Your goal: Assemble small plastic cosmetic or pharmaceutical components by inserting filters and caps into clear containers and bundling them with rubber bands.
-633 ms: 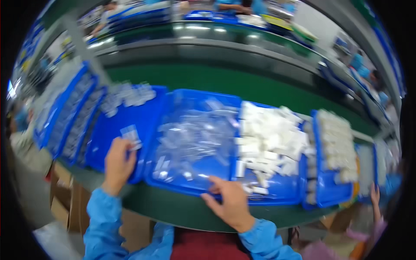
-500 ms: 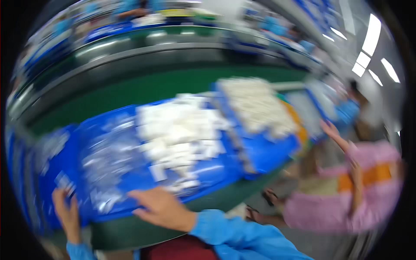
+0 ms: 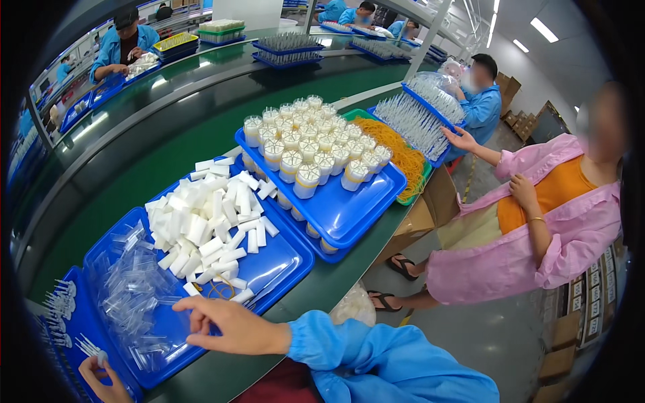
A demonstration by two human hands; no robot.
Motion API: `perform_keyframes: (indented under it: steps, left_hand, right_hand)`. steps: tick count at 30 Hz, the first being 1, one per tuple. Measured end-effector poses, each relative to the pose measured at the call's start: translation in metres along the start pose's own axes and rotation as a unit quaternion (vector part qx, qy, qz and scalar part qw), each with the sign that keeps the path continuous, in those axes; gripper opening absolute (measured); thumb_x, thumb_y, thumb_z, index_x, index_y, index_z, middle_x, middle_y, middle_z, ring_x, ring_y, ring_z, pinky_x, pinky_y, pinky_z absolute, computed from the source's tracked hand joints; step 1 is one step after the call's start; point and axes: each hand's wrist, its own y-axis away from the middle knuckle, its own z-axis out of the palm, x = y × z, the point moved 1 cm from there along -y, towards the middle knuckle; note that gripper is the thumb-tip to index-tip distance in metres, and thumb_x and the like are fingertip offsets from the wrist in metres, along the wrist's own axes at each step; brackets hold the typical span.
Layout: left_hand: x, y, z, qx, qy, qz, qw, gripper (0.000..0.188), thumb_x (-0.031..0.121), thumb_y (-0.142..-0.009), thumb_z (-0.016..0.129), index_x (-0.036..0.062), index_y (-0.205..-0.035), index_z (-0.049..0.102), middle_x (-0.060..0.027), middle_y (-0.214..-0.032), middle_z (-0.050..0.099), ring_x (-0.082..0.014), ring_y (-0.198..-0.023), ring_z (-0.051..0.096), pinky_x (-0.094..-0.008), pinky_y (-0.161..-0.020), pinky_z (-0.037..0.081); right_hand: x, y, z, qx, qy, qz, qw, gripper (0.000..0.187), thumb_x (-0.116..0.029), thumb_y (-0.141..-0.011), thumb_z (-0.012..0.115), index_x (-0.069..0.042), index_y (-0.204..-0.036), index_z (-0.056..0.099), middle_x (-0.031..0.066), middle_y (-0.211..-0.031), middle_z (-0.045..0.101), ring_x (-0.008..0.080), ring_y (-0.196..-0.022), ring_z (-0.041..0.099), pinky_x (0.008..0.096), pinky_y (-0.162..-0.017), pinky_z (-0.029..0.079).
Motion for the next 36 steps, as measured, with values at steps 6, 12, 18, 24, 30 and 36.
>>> perform_keyframes:
  steps: [6,12,18,24,30,36]
  left_hand:
    - [0.08,0.004,-0.003,-0.048,0.087,0.037,0.994,0.023,-0.001,-0.084,0.078,-0.0009,-0.103,0.064,-0.0102,-0.096,0.059,-0.0184,-0.074,0.055,-0.0294,-0.061,0.046]
    - [0.131,0.038,0.031,-0.13,0.219,0.066,0.965,0.032,-0.005,-0.073,0.078,0.004,-0.099,0.062,-0.0131,-0.096,0.061,-0.0274,-0.086,0.059,-0.0341,-0.076,0.046]
    - [0.098,0.014,0.027,-0.067,0.16,0.041,0.984,0.026,-0.003,-0.076,0.08,0.0066,-0.097,0.068,-0.0108,-0.091,0.064,-0.0261,-0.082,0.061,-0.0344,-0.069,0.049]
    - [0.0,0.04,-0.015,0.064,0.001,-0.163,0.985,0.021,-0.006,-0.082,0.074,0.0039,-0.099,0.067,-0.0094,-0.096,0.063,-0.0234,-0.083,0.065,-0.0333,-0.067,0.053]
    - [0.032,-0.003,0.018,0.04,-0.004,-0.061,0.997,0.02,-0.005,-0.084,0.071,0.0032,-0.102,0.065,-0.0124,-0.097,0.062,-0.0273,-0.086,0.063,-0.035,-0.072,0.051]
    - [0.052,0.017,0.019,0.05,0.13,-0.107,0.984,0.02,-0.008,-0.085,0.066,0.0015,-0.102,0.062,-0.0114,-0.102,0.057,-0.0256,-0.094,0.057,-0.0347,-0.079,0.047]
  right_hand:
    - [-0.018,0.044,-0.066,0.175,0.021,-0.004,0.984,0.052,-0.009,-0.093,0.072,-0.002,-0.139,0.048,0.0043,-0.091,0.065,0.0099,-0.081,0.062,0.0267,-0.074,0.052]
    - [-0.017,0.047,-0.049,0.223,-0.127,0.1,0.961,0.054,-0.008,-0.096,0.068,-0.001,-0.144,0.044,0.0056,-0.096,0.064,0.0118,-0.088,0.063,0.026,-0.08,0.051]
    - [-0.022,0.062,-0.027,0.156,0.019,0.082,0.984,0.057,0.003,-0.082,0.075,0.001,-0.134,0.053,0.0071,-0.093,0.067,0.0139,-0.083,0.064,0.0277,-0.081,0.053]
    - [-0.02,0.04,-0.02,0.169,-0.049,0.088,0.981,0.052,0.004,-0.089,0.064,0.004,-0.138,0.046,0.0077,-0.088,0.064,0.0133,-0.08,0.061,0.027,-0.076,0.051]
    - [-0.029,0.043,-0.034,0.188,-0.019,0.08,0.979,0.053,0.0,-0.089,0.068,0.003,-0.138,0.048,0.0065,-0.091,0.066,0.0129,-0.083,0.063,0.0271,-0.077,0.053]
    - [-0.009,0.033,-0.034,0.124,-0.06,0.074,0.988,0.053,-0.004,-0.094,0.069,-0.002,-0.142,0.047,0.005,-0.098,0.067,0.0124,-0.089,0.065,0.0264,-0.085,0.052]
